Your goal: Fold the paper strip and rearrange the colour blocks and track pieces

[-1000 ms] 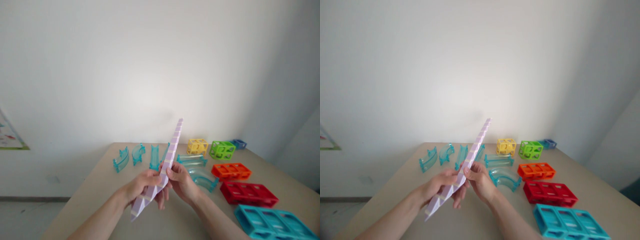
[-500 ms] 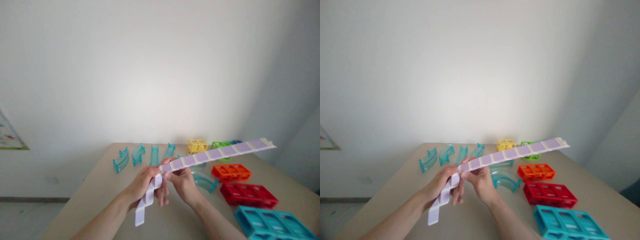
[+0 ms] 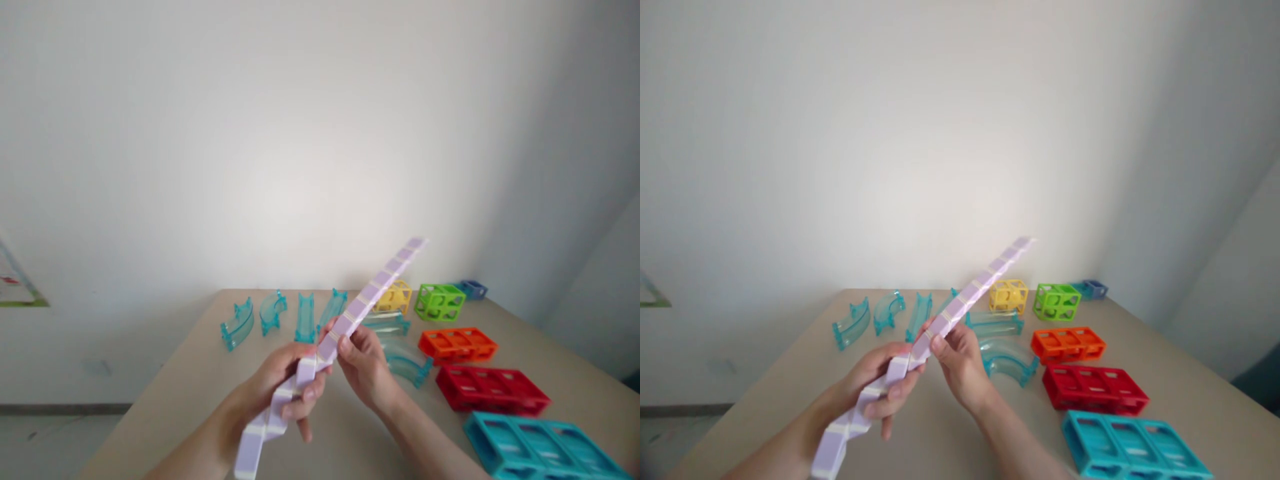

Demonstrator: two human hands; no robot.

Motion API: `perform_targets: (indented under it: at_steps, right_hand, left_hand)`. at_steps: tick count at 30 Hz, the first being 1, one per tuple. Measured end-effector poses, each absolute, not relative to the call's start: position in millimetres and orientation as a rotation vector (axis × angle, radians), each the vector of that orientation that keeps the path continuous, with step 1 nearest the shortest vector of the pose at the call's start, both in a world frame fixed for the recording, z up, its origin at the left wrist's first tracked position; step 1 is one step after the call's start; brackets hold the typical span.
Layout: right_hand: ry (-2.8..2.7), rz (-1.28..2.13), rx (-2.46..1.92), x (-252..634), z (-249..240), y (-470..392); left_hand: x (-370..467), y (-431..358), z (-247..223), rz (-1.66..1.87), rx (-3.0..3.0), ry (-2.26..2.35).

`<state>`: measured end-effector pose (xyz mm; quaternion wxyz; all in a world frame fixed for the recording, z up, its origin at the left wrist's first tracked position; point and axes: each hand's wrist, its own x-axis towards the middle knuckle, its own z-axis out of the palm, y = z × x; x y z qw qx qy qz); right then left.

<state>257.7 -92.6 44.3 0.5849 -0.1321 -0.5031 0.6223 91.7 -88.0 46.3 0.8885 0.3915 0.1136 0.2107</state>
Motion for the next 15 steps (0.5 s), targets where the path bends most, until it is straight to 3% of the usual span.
perform_targets:
  at_steps: [7,15]
  right_hand:
    - [-1.107,1.632,-0.348,255,45,-95]
    - [-1.066,1.699,-0.395,253,45,-97]
  left_hand:
    - [92,-93,48,0.205,0.736,0.132]
    - [101,-100,46,0.356,0.789,0.216]
